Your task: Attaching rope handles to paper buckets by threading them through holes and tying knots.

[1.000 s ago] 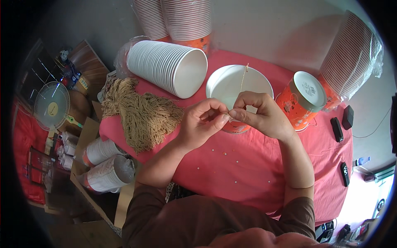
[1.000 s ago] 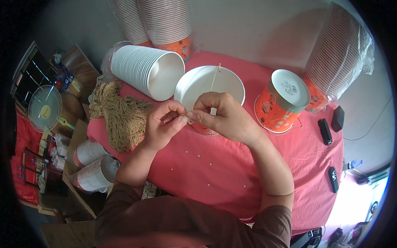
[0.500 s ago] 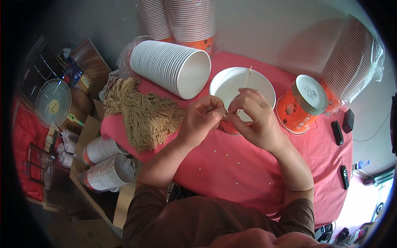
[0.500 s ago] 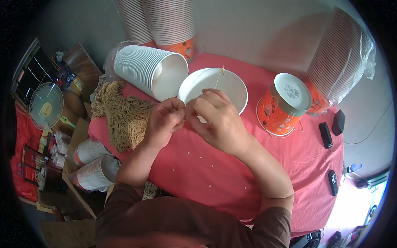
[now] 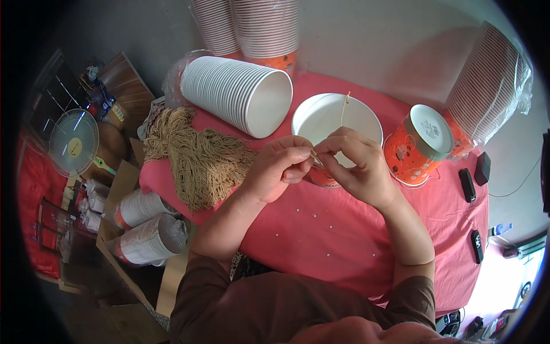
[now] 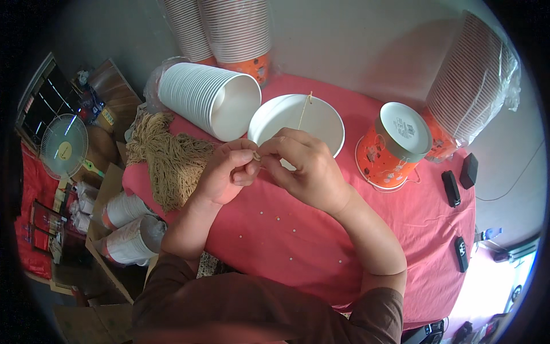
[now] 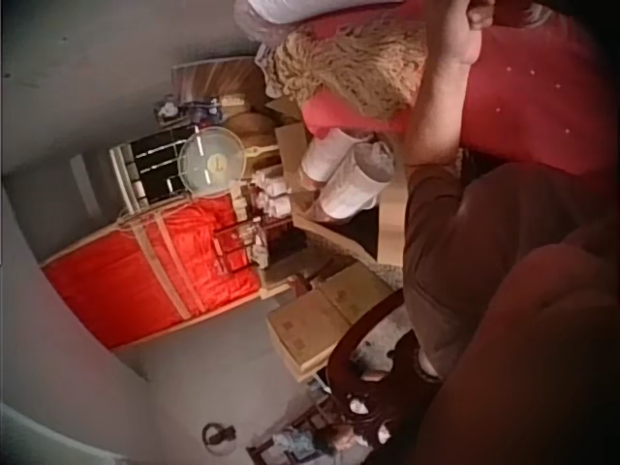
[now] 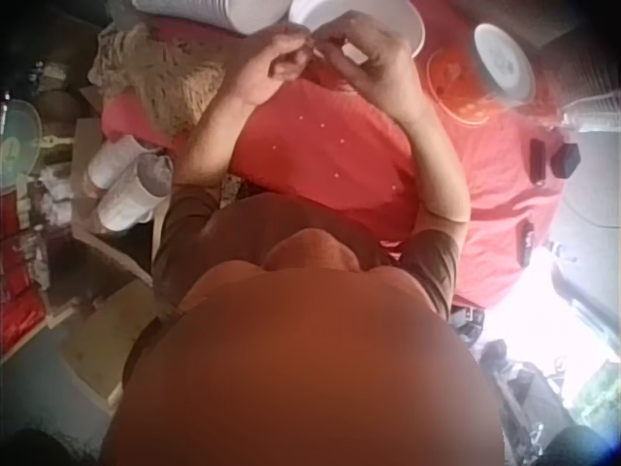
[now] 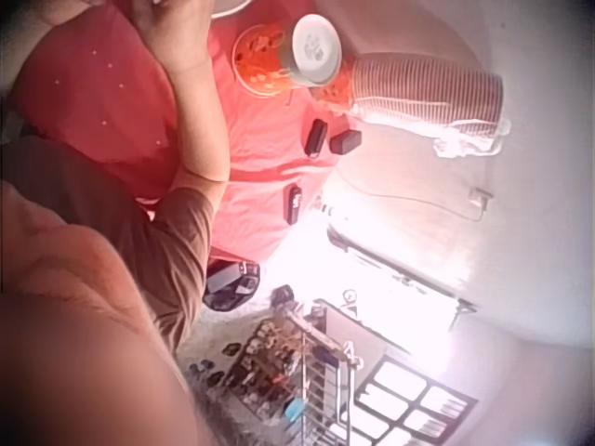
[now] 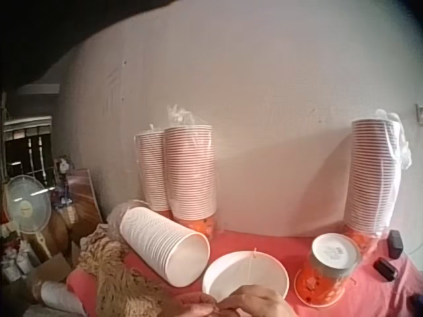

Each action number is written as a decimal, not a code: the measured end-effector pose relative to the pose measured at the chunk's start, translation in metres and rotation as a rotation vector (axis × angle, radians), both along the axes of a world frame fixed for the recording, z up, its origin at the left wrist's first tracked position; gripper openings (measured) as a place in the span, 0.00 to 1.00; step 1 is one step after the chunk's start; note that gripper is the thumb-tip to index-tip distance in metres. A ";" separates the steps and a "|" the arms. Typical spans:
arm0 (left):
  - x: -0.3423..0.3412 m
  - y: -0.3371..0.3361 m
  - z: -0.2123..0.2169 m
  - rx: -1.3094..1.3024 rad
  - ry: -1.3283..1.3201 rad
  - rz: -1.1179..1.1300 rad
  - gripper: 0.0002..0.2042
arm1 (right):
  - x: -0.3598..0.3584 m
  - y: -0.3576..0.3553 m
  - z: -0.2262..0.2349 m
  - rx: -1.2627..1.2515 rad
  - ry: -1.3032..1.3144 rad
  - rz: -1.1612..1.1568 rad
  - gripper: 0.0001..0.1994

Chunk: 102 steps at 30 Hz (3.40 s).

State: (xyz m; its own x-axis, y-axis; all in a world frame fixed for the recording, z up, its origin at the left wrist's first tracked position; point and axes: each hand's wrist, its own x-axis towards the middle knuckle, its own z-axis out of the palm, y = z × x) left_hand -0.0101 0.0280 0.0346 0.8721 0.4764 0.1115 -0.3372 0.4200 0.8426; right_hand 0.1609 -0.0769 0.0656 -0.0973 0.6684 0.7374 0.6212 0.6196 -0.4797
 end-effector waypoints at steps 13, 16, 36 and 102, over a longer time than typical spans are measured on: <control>0.000 -0.002 -0.011 0.164 -0.095 0.089 0.07 | 0.001 -0.001 -0.002 -0.056 0.105 0.019 0.07; 0.000 -0.006 -0.007 0.309 -0.051 0.200 0.06 | 0.001 0.000 -0.001 0.000 0.052 -0.038 0.07; 0.004 -0.008 -0.003 0.822 0.089 0.518 0.02 | 0.018 0.002 0.001 0.171 -0.570 -0.459 0.10; -0.008 0.050 -0.008 1.198 0.025 0.379 0.14 | 0.052 -0.023 0.036 0.025 0.162 -0.120 0.03</control>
State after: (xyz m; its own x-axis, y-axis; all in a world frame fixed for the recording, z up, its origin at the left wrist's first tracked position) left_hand -0.0181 0.0782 0.0263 0.7108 0.3081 0.6323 -0.2477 -0.7318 0.6349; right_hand 0.2128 -0.1002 0.1013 0.1031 0.6491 0.7537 0.6077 0.5588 -0.5644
